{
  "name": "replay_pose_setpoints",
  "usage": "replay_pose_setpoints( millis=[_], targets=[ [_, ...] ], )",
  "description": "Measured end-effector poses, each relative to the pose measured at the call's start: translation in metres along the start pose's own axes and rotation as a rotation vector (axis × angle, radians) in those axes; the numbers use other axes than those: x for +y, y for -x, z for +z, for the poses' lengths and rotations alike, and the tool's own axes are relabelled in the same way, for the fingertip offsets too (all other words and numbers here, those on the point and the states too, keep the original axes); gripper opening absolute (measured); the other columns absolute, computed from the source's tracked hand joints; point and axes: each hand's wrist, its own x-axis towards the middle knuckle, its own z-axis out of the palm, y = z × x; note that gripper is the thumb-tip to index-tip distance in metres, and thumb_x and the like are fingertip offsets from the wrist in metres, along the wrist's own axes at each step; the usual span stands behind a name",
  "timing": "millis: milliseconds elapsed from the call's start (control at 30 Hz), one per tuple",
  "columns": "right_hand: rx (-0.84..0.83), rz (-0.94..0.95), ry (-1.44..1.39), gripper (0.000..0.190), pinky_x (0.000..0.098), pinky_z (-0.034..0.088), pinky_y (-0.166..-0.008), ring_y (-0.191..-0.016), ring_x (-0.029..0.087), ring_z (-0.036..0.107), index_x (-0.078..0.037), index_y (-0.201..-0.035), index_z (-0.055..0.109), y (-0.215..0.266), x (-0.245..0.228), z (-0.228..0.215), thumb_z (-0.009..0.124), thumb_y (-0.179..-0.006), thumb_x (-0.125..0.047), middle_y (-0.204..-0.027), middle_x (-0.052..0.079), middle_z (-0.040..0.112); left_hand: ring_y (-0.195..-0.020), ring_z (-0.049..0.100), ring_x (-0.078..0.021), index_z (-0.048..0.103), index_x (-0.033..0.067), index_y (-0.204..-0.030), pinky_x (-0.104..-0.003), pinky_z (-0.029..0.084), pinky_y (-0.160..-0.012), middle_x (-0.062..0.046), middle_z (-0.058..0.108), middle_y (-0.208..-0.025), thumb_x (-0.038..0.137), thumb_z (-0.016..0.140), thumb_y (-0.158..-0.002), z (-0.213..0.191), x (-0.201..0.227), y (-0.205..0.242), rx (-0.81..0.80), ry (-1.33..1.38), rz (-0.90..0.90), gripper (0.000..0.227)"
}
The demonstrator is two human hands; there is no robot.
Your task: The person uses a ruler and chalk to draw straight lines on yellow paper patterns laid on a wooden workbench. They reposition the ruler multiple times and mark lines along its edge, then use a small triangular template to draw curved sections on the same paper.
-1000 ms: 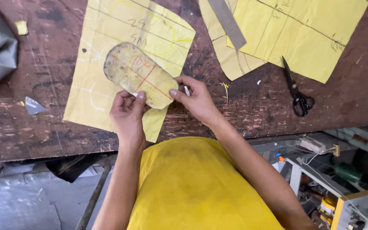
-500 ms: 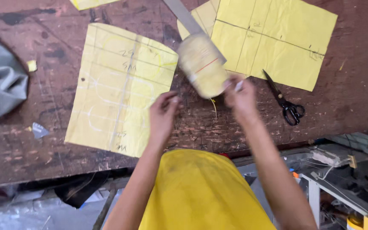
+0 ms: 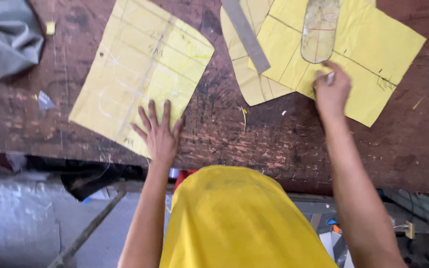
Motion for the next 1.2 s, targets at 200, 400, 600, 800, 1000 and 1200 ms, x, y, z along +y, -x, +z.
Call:
replay_pose_setpoints(
  millis=[200, 400, 600, 800, 1000, 1200],
  targets=[
    [-0.294, -0.514, 0.118, 0.049, 0.0403, 0.054, -0.086, -0.1, 0.032, 0.067, -0.007, -0.135, 0.065, 0.088, -0.023, 0.057, 0.077, -0.087, -0.008, -0.11, 0.018, 0.064, -0.156, 0.018, -0.0369, 0.045, 0.0232, -0.157, -0.071, 0.009, -0.12, -0.009, 0.034, -0.165, 0.047, 0.057, -0.104, 0.008, -0.031, -0.019, 0.039, 0.009, 0.008, 0.06],
    [-0.395, -0.523, 0.189, 0.049, 0.0472, 0.053, -0.078, -0.091, 0.038, 0.065, -0.014, -0.138, 0.064, 0.121, -0.034, 0.077, 0.075, -0.09, -0.015, -0.107, 0.018, 0.058, -0.155, 0.022, -0.0346, 0.048, 0.0241, -0.155, -0.067, 0.013, -0.124, -0.007, 0.039, -0.163, 0.051, 0.055, -0.103, 0.004, -0.027, -0.018, 0.063, 0.001, 0.009, 0.059],
    [-0.311, -0.516, 0.252, 0.031, 0.0518, 0.054, -0.07, -0.084, 0.039, 0.066, -0.016, -0.123, 0.068, 0.132, -0.009, 0.089, 0.068, -0.092, -0.013, -0.11, 0.015, 0.059, -0.154, 0.004, -0.0348, 0.037, 0.0272, -0.16, -0.067, -0.004, -0.117, -0.005, 0.024, -0.167, 0.064, 0.045, -0.1, 0.02, 0.003, 0.0, 0.109, -0.129, 0.018, 0.07],
    [-0.301, -0.581, 0.305, 0.028, 0.054, 0.052, -0.073, -0.089, 0.042, 0.066, -0.01, -0.114, 0.067, 0.119, -0.003, 0.095, 0.063, -0.087, -0.002, -0.111, 0.017, 0.06, -0.157, 0.005, -0.0303, 0.041, 0.0325, -0.156, -0.064, -0.01, -0.121, -0.001, 0.027, -0.168, 0.062, 0.045, -0.1, 0.024, 0.007, 0.032, 0.029, 0.003, 0.067, 0.063],
    [-0.296, -0.565, 0.142, 0.018, 0.0484, 0.051, -0.083, -0.098, 0.037, 0.065, 0.0, -0.119, 0.062, 0.116, -0.014, 0.09, 0.064, -0.102, -0.009, -0.112, 0.019, 0.063, -0.157, 0.016, -0.0303, 0.051, 0.0296, -0.151, -0.062, -0.001, -0.126, -0.004, 0.034, -0.165, 0.05, 0.058, -0.099, 0.019, -0.005, 0.046, 0.115, 0.087, 0.128, 0.056],
    [-0.156, -0.478, 0.124, 0.016, 0.0399, 0.051, -0.082, -0.092, 0.029, 0.065, -0.001, -0.108, 0.073, 0.102, -0.027, 0.078, 0.073, -0.096, -0.01, -0.103, 0.016, 0.068, -0.149, 0.038, -0.0334, 0.061, 0.0168, -0.14, -0.063, 0.015, -0.124, -0.013, 0.047, -0.156, 0.029, 0.07, -0.097, 0.034, -0.043, 0.034, 0.377, 0.241, 0.16, 0.046]
  ],
)
